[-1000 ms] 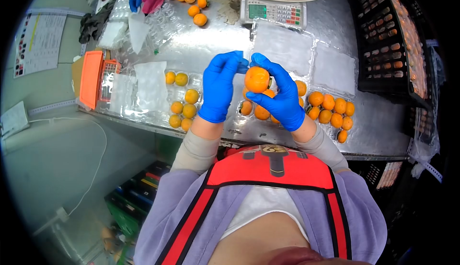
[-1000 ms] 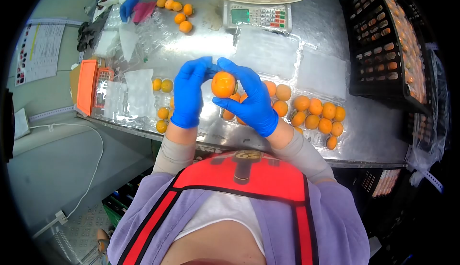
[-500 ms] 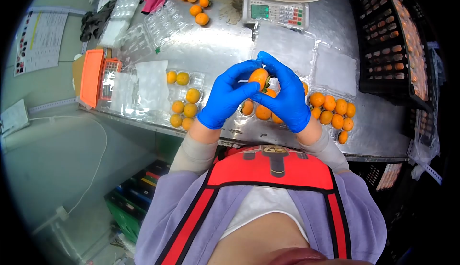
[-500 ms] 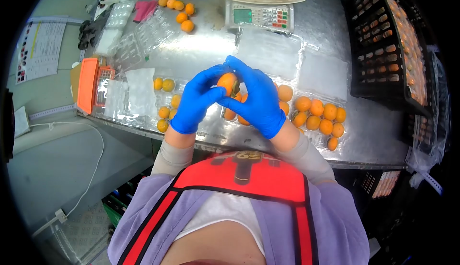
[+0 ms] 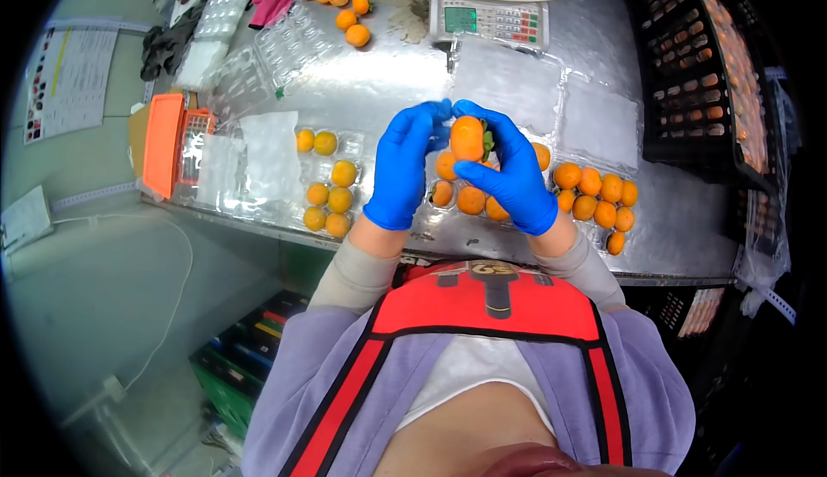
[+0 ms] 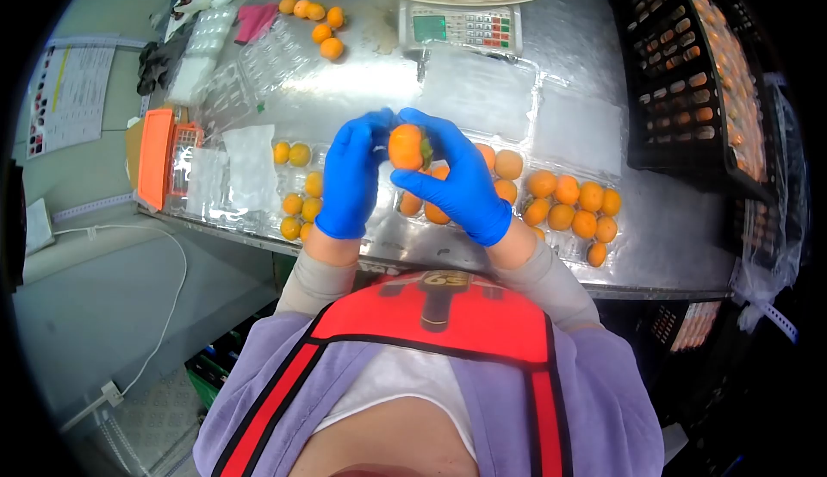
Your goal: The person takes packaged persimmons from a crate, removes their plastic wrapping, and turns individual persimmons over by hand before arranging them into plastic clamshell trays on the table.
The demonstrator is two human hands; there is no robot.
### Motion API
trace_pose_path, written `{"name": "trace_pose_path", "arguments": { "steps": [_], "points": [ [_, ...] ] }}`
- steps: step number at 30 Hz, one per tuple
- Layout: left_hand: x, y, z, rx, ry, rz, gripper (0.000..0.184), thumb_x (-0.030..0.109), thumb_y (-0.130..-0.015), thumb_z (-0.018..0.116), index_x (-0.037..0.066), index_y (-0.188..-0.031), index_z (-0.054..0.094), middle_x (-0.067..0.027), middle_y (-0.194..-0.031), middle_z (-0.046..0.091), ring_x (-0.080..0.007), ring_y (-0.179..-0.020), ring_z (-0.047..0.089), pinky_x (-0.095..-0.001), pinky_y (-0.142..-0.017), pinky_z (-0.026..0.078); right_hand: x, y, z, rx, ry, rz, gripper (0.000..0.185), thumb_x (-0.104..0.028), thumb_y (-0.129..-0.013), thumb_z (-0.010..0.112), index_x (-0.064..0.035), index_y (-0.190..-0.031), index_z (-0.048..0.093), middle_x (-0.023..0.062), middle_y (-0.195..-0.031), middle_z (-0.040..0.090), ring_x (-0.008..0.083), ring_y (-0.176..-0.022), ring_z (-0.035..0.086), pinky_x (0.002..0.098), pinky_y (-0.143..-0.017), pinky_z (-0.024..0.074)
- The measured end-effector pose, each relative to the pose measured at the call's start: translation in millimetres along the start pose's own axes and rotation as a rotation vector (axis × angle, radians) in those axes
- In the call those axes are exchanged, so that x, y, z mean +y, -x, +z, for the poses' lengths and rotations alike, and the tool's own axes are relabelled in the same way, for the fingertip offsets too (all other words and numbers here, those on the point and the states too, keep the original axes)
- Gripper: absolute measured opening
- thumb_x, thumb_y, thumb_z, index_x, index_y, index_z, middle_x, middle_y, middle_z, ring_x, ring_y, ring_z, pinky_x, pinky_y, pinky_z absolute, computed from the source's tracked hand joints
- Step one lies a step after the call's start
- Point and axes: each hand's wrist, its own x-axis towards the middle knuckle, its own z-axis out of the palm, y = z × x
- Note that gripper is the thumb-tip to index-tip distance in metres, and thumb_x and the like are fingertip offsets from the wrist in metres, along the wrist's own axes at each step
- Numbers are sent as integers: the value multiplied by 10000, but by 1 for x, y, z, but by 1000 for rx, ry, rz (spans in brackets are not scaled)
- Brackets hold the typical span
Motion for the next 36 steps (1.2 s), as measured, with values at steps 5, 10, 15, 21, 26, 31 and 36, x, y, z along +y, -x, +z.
{"name": "trace_pose_path", "arguments": {
  "steps": [5,10,15,21,26,31,36],
  "points": [
    [14,2,4,-349,-516,462,711,215,-652,803,47,-1267,487,-122,-1292,518,-262,-1258,424,-396,-1059,309,6,1,-14,-219,-604,395,601,-295,-835,643,1,-1310,423,80,-1085,553,133,-946,547,271,-861,444],
    [22,4,10,-245,-856,643,622,129,-649,790,61,-1200,511,-109,-1228,556,-313,-1240,434,-422,-1054,298,9,-2,-10,-275,-830,395,605,-347,-842,621,9,-1290,426,98,-1145,539,158,-1015,539,284,-892,426],
    [33,10,21,-41,-1144,729,561,128,-651,784,77,-1149,530,-93,-1198,571,-352,-1225,436,-455,-1041,281,12,-4,-9,41,-440,149,541,-265,-846,635,-11,-1280,437,113,-1226,527,198,-1125,508,306,-943,395],
    [24,4,19,-32,-1088,686,542,148,-665,778,78,-1145,535,-92,-1198,572,-348,-1240,420,-466,-1041,280,8,-3,-7,97,-93,-33,482,-120,-768,723,-34,-1201,529,101,-1214,544,171,-1088,520,293,-921,403],
    [10,4,12,-237,-746,361,557,131,-692,770,39,-1187,532,-104,-1260,540,-275,-1254,421,-420,-1046,309,10,-4,-16,245,-86,39,231,-99,-823,667,-18,-1034,616,68,-1017,623,130,-935,559,272,-831,440],
    [6,6,24,-271,-173,35,558,140,-693,770,4,-1184,544,-113,-1235,549,-208,-1172,488,-329,-1012,352,0,-12,-23,392,-121,137,125,-115,-896,581,-19,-947,643,34,-886,647,90,-785,540,233,-731,443],
    [0,0,19,-242,-342,152,558,161,-694,771,40,-1186,537,-110,-1235,550,-245,-1187,481,-370,-1031,333,-1,-9,-26,358,-150,121,179,-128,-885,596,-25,-1027,629,52,-978,640,107,-839,545,251,-782,444]
  ]
}}
